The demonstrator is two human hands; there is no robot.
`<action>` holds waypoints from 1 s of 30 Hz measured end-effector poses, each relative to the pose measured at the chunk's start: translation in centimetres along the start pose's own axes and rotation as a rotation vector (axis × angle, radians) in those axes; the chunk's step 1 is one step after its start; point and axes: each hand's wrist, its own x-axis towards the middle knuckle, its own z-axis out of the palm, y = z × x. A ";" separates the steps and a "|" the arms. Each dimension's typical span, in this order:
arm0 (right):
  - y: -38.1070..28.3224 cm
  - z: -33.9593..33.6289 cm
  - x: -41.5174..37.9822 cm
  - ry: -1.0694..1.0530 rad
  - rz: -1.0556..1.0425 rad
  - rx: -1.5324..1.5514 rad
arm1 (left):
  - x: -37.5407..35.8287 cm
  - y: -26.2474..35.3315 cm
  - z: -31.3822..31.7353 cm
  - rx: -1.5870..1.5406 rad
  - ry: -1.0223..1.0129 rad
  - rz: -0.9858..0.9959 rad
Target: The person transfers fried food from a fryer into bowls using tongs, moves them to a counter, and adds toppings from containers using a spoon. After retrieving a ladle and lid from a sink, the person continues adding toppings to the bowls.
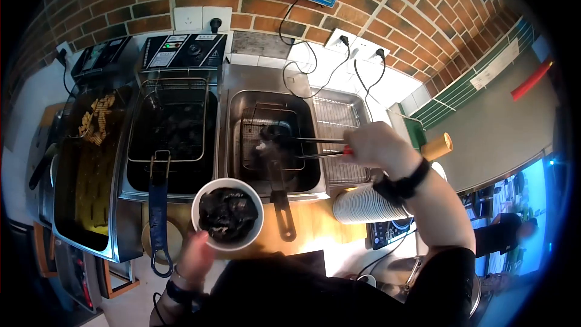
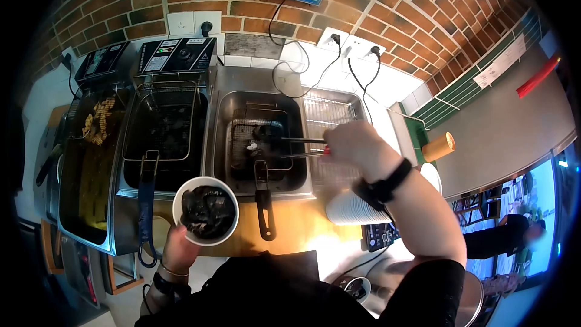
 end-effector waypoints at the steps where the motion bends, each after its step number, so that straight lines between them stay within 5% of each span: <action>1: -0.8 0.8 2.0 -0.082 0.042 -0.036 | -0.2 0.5 0.7 0.036 -0.023 0.028; 8: -2.8 3.0 8.9 -0.270 0.031 -0.031 | -1.0 0.5 1.0 0.066 0.040 -0.071; 30: -1.4 5.2 11.5 -0.122 -0.022 0.112 | -0.5 1.4 2.3 0.031 -0.030 -0.013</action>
